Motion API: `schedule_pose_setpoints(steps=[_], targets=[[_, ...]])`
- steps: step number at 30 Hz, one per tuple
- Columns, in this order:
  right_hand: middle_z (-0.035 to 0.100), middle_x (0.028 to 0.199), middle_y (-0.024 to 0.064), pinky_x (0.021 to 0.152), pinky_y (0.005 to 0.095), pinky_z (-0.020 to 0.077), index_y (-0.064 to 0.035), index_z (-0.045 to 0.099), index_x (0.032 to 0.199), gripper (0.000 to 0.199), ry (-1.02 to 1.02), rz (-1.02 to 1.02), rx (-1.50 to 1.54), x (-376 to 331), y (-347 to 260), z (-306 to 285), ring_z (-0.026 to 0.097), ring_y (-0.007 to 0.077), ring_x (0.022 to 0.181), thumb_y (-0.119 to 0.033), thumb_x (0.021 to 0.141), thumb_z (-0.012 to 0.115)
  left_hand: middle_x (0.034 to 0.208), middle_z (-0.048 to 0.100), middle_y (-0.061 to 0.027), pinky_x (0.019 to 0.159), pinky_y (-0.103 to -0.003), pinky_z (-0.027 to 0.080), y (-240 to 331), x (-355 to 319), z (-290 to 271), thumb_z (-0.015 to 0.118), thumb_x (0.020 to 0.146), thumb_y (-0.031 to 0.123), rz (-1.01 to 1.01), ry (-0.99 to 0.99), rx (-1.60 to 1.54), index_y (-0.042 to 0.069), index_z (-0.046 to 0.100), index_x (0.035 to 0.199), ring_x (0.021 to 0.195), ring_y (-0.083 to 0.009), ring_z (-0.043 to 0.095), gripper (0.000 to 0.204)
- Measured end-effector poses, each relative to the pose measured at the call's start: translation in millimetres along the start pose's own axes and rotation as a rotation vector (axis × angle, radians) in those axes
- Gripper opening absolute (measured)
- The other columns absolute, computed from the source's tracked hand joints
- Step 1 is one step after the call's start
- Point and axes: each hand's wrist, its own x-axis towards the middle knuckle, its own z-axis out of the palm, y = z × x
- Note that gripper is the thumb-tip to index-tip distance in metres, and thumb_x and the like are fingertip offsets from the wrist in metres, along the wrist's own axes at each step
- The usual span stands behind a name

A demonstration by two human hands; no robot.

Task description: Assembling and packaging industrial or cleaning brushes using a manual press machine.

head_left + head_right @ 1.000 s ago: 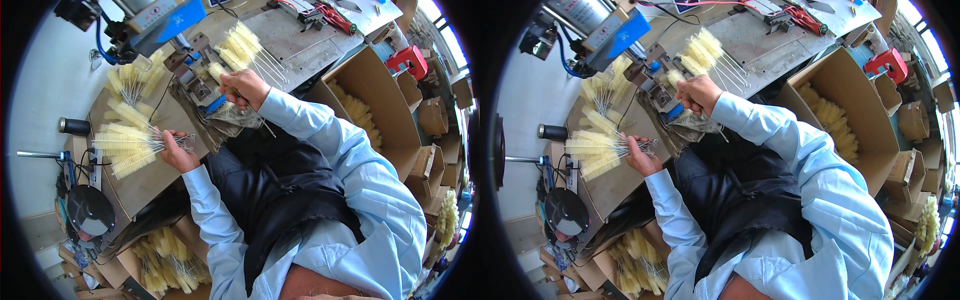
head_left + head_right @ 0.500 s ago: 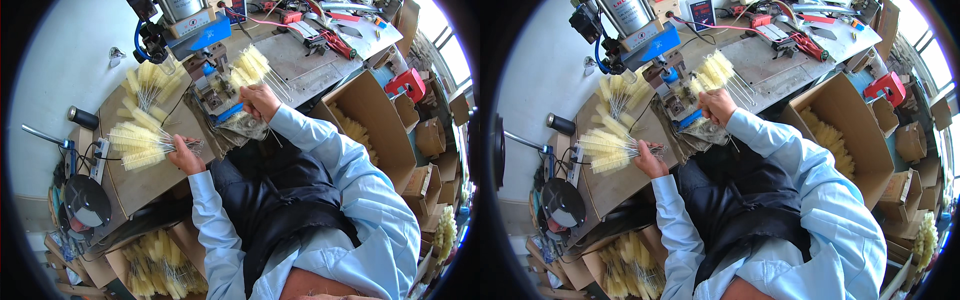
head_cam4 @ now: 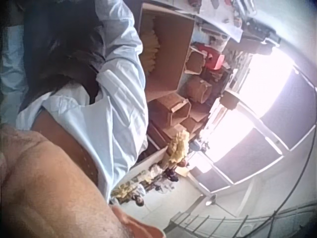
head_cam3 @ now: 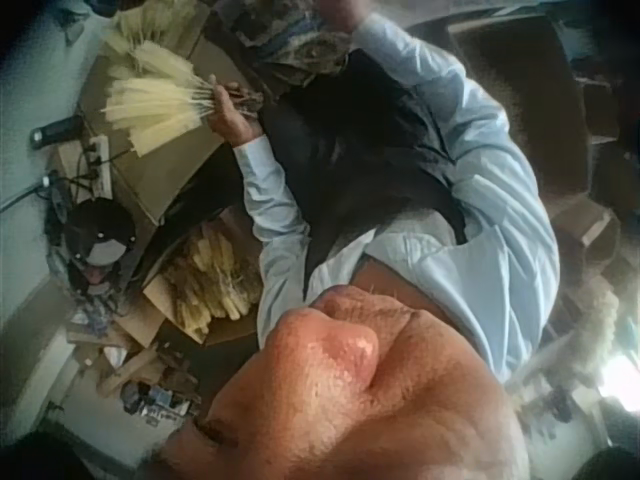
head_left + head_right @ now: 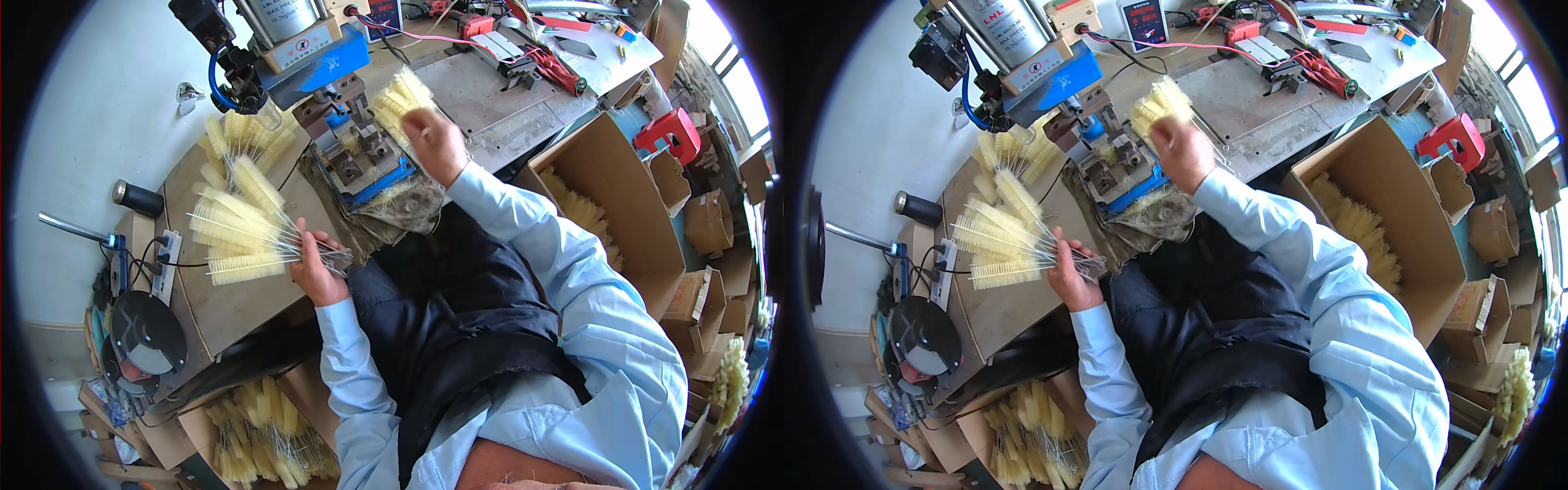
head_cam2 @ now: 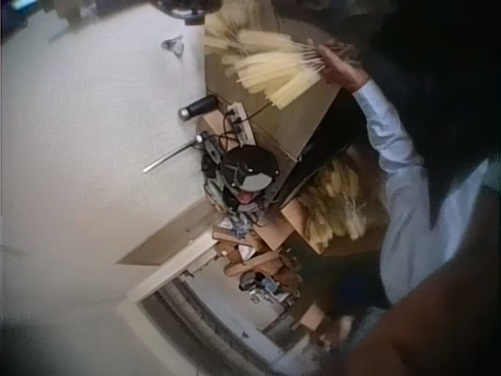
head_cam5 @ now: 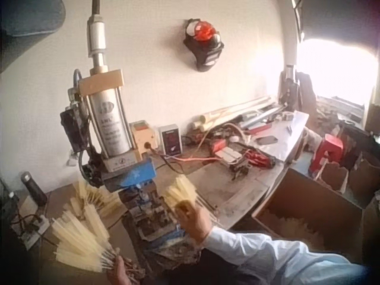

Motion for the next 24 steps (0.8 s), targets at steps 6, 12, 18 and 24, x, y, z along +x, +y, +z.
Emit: schedule_pose_setpoints(steps=[6,12,18,24], targets=[[0.067,0.078,0.0061,0.055,0.0247,0.0509,0.0021,0.066,0.097,0.039,-0.681,0.507,0.744,-43.0,-78.2,44.7,0.064,0.0113,0.068,-0.037,0.098,0.064,0.064,0.047,-0.001,0.05,-0.028,0.041,-12.7,-40.3,-14.0,0.056,0.102,0.022,-0.203,-0.283,-0.046,-0.004,0.051,0.135,0.054,-0.0121,0.047,0.043],[0.063,0.071,0.007,0.052,0.0336,0.0533,0.0059,0.067,0.092,0.049,-0.717,0.636,0.734,-54.5,-97.5,70.6,0.063,0.0139,0.061,-0.043,0.088,0.073,0.065,0.044,-0.0003,0.054,-0.03,0.046,-14.7,-65.9,-7.7,0.052,0.103,0.02,-0.242,-0.408,-0.024,-0.004,0.051,0.136,0.058,-0.0126,0.048,0.041],[0.064,0.077,0.0273,0.066,0.046,0.051,0.0054,0.064,0.086,0.037,-0.325,0.256,0.336,-65.7,-90.3,87.1,0.065,0.0413,0.074,-0.032,0.083,0.069,0.072,0.056,-0.0057,0.06,-0.032,0.053,-14.5,-85.7,0.7,0.053,0.1,0.007,-0.193,-0.272,0.061,-0.006,0.051,0.131,0.061,-0.0145,0.055,0.033],[0.065,0.069,0.0161,0.054,0.038,0.0486,0.0052,0.063,0.087,0.036,-0.22,0.389,0.584,-59.5,-85.5,80.8,0.061,0.023,0.055,-0.03,0.091,0.067,0.072,0.056,-0.0091,0.062,-0.037,0.057,-31.0,-101.2,-18.3,0.055,0.097,0.003,-0.328,-0.196,-0.072,-0.005,0.05,0.119,0.06,-0.0183,0.057,0.024]])
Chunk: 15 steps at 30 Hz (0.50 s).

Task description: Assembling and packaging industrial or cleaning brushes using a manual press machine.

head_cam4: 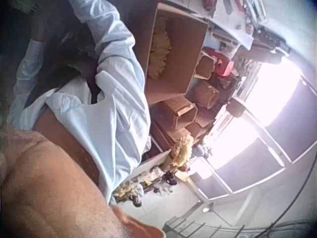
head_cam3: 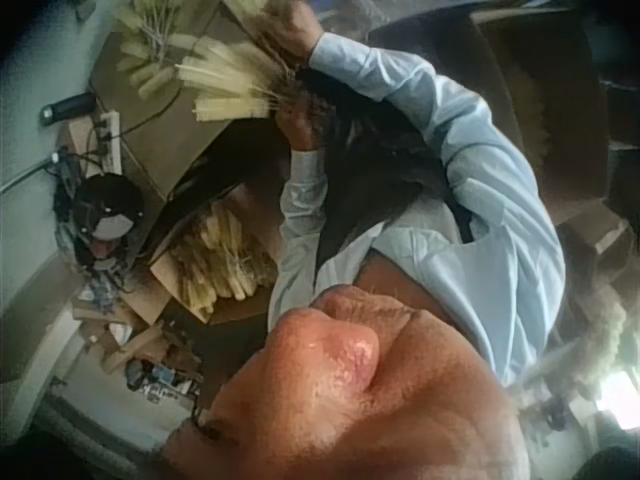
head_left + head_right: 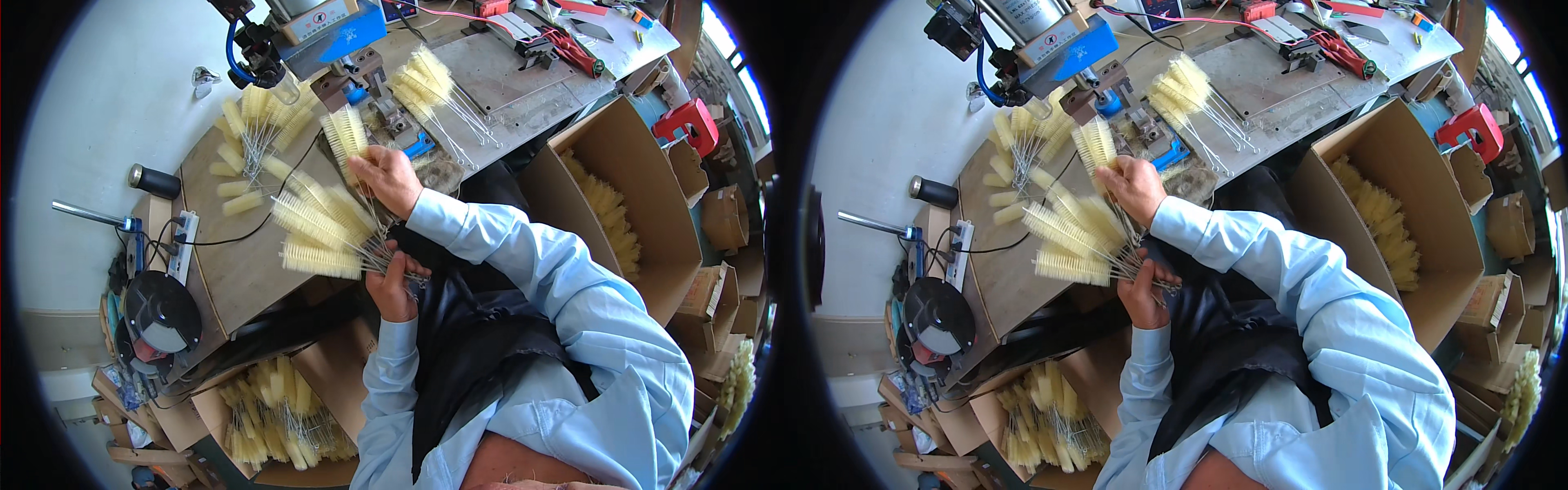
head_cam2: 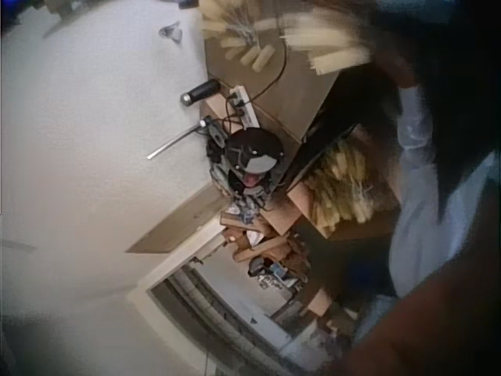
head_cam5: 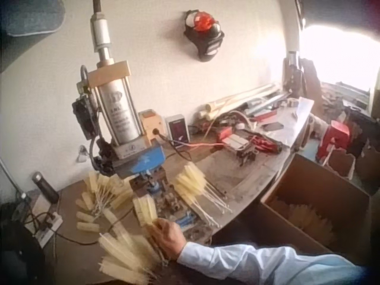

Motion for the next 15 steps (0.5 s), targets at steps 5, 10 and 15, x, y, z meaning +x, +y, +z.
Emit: schedule_pose_setpoints(steps=[5,10,15], targets=[[0.059,0.062,0.0011,0.044,0.0289,0.0389,0.0028,0.063,0.083,0.025,0.002,0.207,0.253,-3.7,-3.7,-8.1,0.05,0.0083,0.048,-0.019,0.091,0.071,0.078,0.057,-0.0104,0.062,-0.037,0.057,-7.6,-13.1,-15.6,0.055,0.097,0.004,0.008,-0.005,-0.02,-0.003,0.051,0.118,0.065,-0.0192,0.059,0.023],[0.061,0.063,0.0051,0.052,0.033,0.0457,0.0029,0.066,0.082,0.022,-0.015,0.12,0.063,-15.2,15.4,-2.9,0.054,0.0109,0.055,-0.018,0.085,0.074,0.086,0.062,-0.0096,0.06,-0.032,0.056,8.7,8.3,-0.1,0.058,0.1,0.012,0.037,0.116,0.037,-0.001,0.053,0.119,0.071,-0.0164,0.062,0.024],[0.066,0.071,0.019,0.06,0.037,0.0517,0.005,0.065,0.088,0.027,-0.014,-0.025,-0.191,-40.0,25.9,4.2,0.065,0.0178,0.063,-0.02,0.084,0.073,0.087,0.065,-0.0073,0.056,-0.029,0.052,20.4,31.0,7.6,0.061,0.101,0.026,0.11,0.001,0.074,0.001,0.059,0.108,0.07,-0.014,0.063,0.027]])
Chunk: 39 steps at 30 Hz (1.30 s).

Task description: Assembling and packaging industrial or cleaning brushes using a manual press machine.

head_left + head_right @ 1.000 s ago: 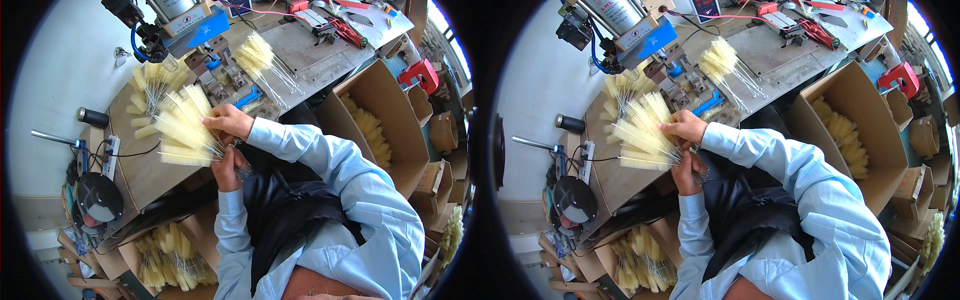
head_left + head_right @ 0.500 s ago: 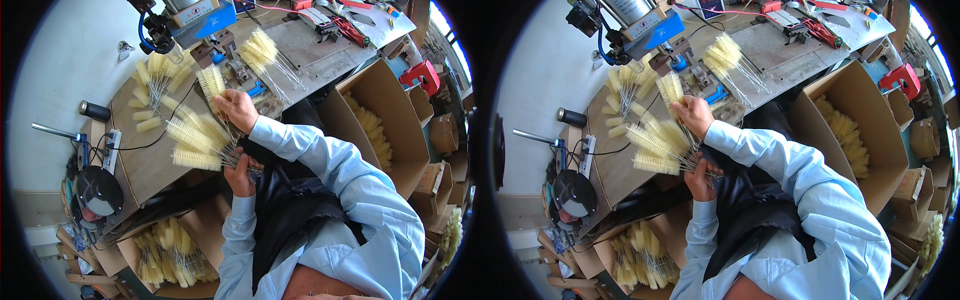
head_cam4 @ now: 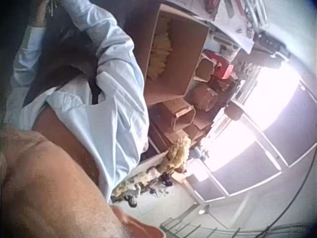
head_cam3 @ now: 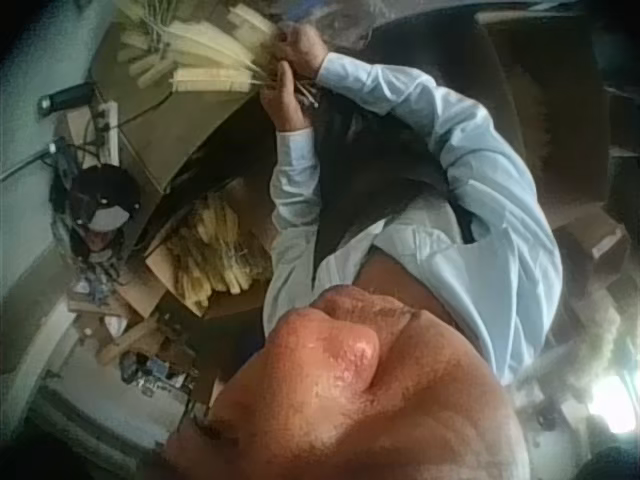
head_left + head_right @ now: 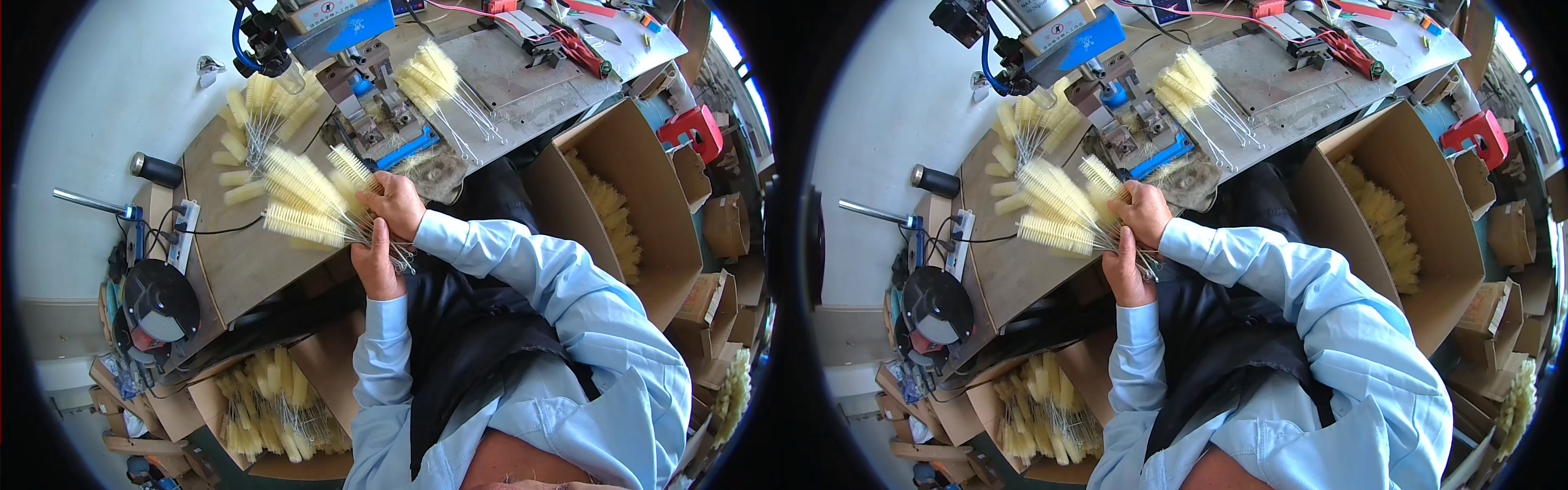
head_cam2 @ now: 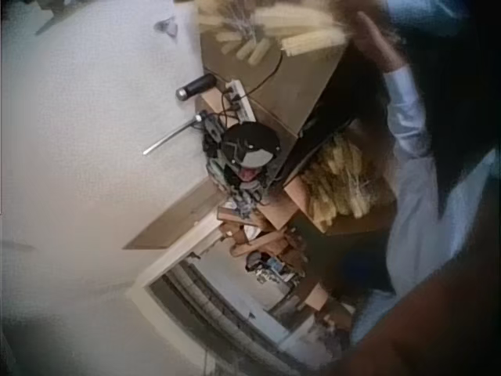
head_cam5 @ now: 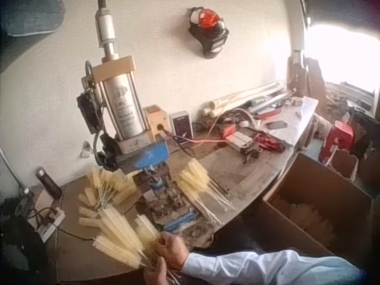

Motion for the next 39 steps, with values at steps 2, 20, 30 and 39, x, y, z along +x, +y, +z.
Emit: schedule_pose_setpoints(steps=[2,20,30,39], targets=[[0.067,0.073,0.0175,0.061,0.0361,0.0521,0.0042,0.065,0.091,0.029,-0.014,0.042,-0.015,0.8,-7.2,-1.7,0.064,0.0166,0.066,-0.023,0.085,0.073,0.08,0.062,-0.0054,0.055,-0.03,0.052,1.9,3.5,1.5,0.062,0.099,0.024,-0.023,0.022,-0.002,0.001,0.06,0.102,0.065,-0.0133,0.061,0.023],[0.058,0.065,0.0089,0.036,0.0281,0.0381,0.007,0.058,0.1,0.05,-0.183,0.529,0.521,58.8,-33.5,-39.5,0.048,0.0133,0.041,-0.043,0.102,0.052,0.075,0.054,-0.005,0.06,-0.03,0.051,24.8,69.8,-18.5,0.057,0.097,0.009,0.243,0.244,-0.048,0.0,0.054,0.11,0.061,-0.0154,0.054,0.016],[0.067,0.101,0.0235,0.062,0.0461,0.0577,0.0037,0.051,0.113,0.065,-0.335,0.791,0.954,89.7,-53.6,-46.6,0.068,0.0323,0.072,-0.06,0.099,0.043,0.073,0.054,-0.0045,0.06,-0.035,0.052,25.5,89.7,-32.4,0.059,0.098,0.015,0.282,0.245,-0.028,0.003,0.056,0.092,0.063,-0.0165,0.056,0.014],[0.063,0.101,0.0174,0.071,0.0486,0.0582,-0.0002,0.049,0.109,0.05,-0.332,0.807,0.995,89.5,-51.7,4.9,0.066,0.0313,0.082,-0.044,0.092,0.066,0.076,0.06,-0.0071,0.057,-0.034,0.055,17.7,96.6,-46.1,0.057,0.098,0.013,0.283,0.184,0.013,0.001,0.056,0.085,0.06,-0.0155,0.057,0.018]])
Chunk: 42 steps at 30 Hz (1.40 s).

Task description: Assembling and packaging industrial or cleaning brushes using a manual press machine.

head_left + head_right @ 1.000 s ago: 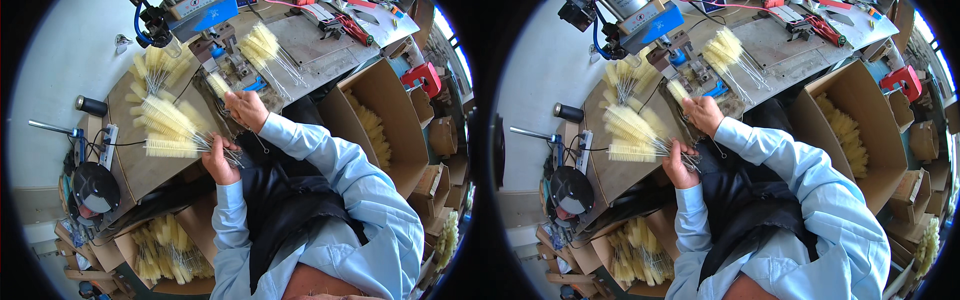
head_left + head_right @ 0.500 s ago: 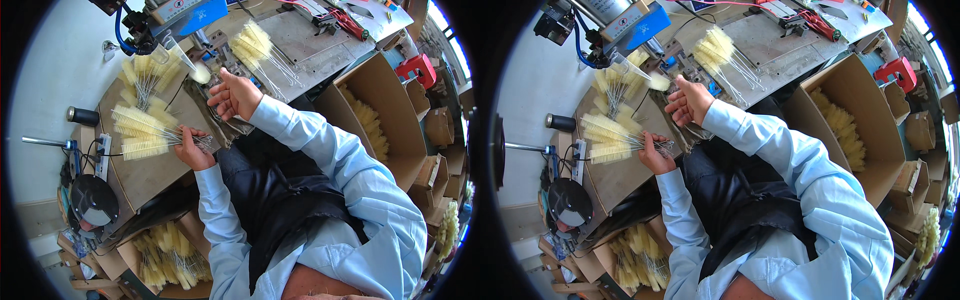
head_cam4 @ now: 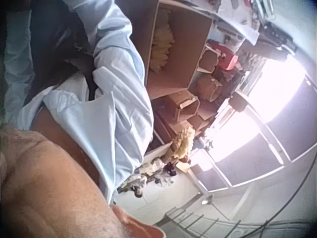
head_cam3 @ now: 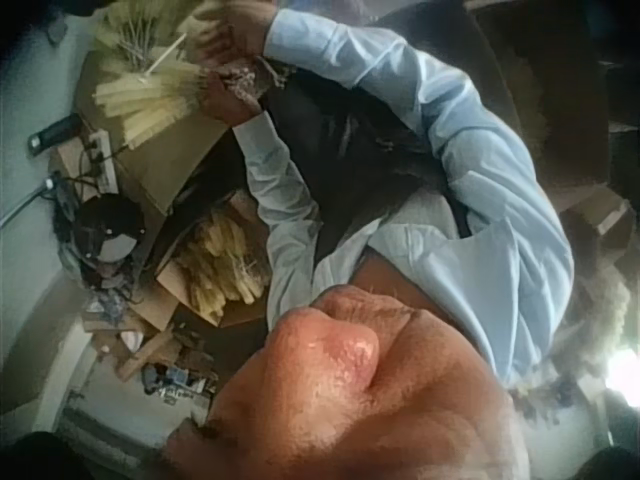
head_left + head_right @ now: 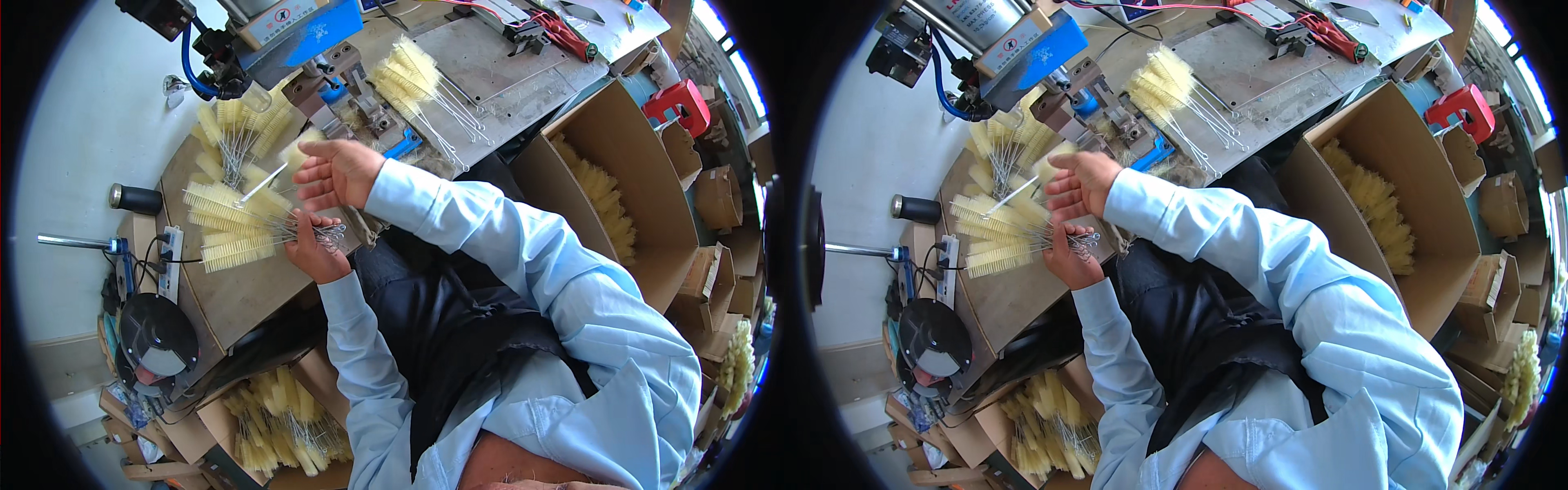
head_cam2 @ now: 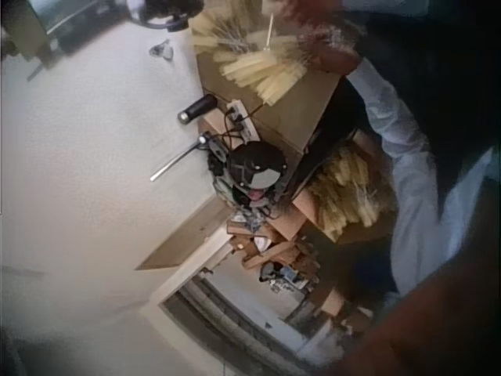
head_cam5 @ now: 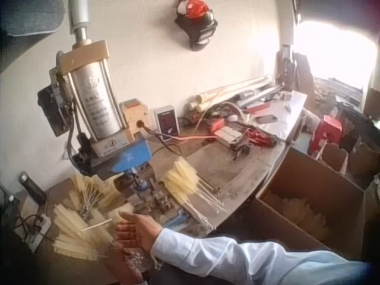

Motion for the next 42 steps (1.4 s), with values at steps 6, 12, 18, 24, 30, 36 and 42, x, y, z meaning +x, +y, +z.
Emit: schedule_pose_setpoints(steps=[6,12,18,24,30,36,42], targets=[[0.057,0.1,0.0164,0.056,0.0456,0.0566,0.0076,0.04,0.13,0.074,0.224,0.024,-0.035,14.2,31.1,6.4,0.062,0.0291,0.074,-0.047,0.09,0.068,0.098,0.067,-0.014,0.064,-0.032,0.057,3.2,-4.0,16.7,0.056,0.096,0.007,0.046,0.006,-0.043,-0.008,0.061,0.106,0.075,-0.0188,0.066,0.018],[0.058,0.082,0.0147,0.041,0.0398,0.0428,0.0085,0.059,0.109,0.064,0.177,0.177,-0.271,41.3,25.8,-8.4,0.053,0.0234,0.049,-0.051,0.088,0.069,0.092,0.069,-0.0128,0.073,-0.03,0.055,6.6,-12.1,25.4,0.056,0.099,0.011,0.009,0.005,-0.092,-0.008,0.062,0.103,0.082,-0.02,0.068,0.02],[0.056,0.073,0.0117,0.039,0.0376,0.0384,0.007,0.063,0.098,0.052,0.3,-0.062,-0.56,46.8,38.7,13.6,0.048,0.0197,0.046,-0.043,0.088,0.071,0.101,0.068,-0.0169,0.072,-0.032,0.055,-6.2,1.9,-23.5,0.056,0.101,0.021,-0.086,-0.096,-0.033,-0.005,0.057,0.113,0.08,-0.0198,0.067,0.028],[0.069,0.079,0.0182,0.049,0.039,0.0522,0.0106,0.069,0.087,0.037,0.383,-0.234,-0.593,72.2,46.3,-14.6,0.068,0.0261,0.061,-0.026,0.083,0.071,0.113,0.068,-0.0212,0.07,-0.033,0.053,12.7,-6.2,-3.3,0.05,0.104,0.033,-0.247,-0.005,-0.217,0.002,0.053,0.118,0.08,-0.0212,0.064,0.034],[0.069,0.079,0.0183,0.048,0.0396,0.0536,0.0097,0.069,0.091,0.033,0.358,-0.259,-0.53,63.5,51.5,-4.9,0.07,0.0273,0.065,-0.023,0.084,0.069,0.098,0.065,-0.0111,0.061,-0.029,0.045,24.0,3.5,-26.7,0.049,0.105,0.039,-0.384,-0.128,-0.572,0.004,0.056,0.114,0.073,-0.0167,0.052,0.037],[0.067,0.097,0.0137,0.044,0.036,0.0479,0.0069,0.064,0.108,0.037,0.337,-0.192,-0.559,64.7,49.5,-1.0,0.064,0.0219,0.067,-0.025,0.09,0.066,0.082,0.052,-0.0023,0.058,-0.027,0.04,23.7,9.9,-24.6,0.048,0.106,0.025,-0.427,-0.072,-0.549,0.004,0.056,0.114,0.067,-0.0124,0.045,0.023],[0.067,0.092,0.0136,0.044,0.0335,0.0481,0.0066,0.064,0.105,0.037,0.267,-0.252,-0.492,62.4,41.0,1.5,0.063,0.0205,0.061,-0.028,0.092,0.067,0.077,0.046,-0.0001,0.056,-0.026,0.038,22.2,-21.9,-25.2,0.047,0.106,0.02,-0.478,-0.104,-0.6,0.005,0.052,0.12,0.063,-0.0102,0.039,0.021]])
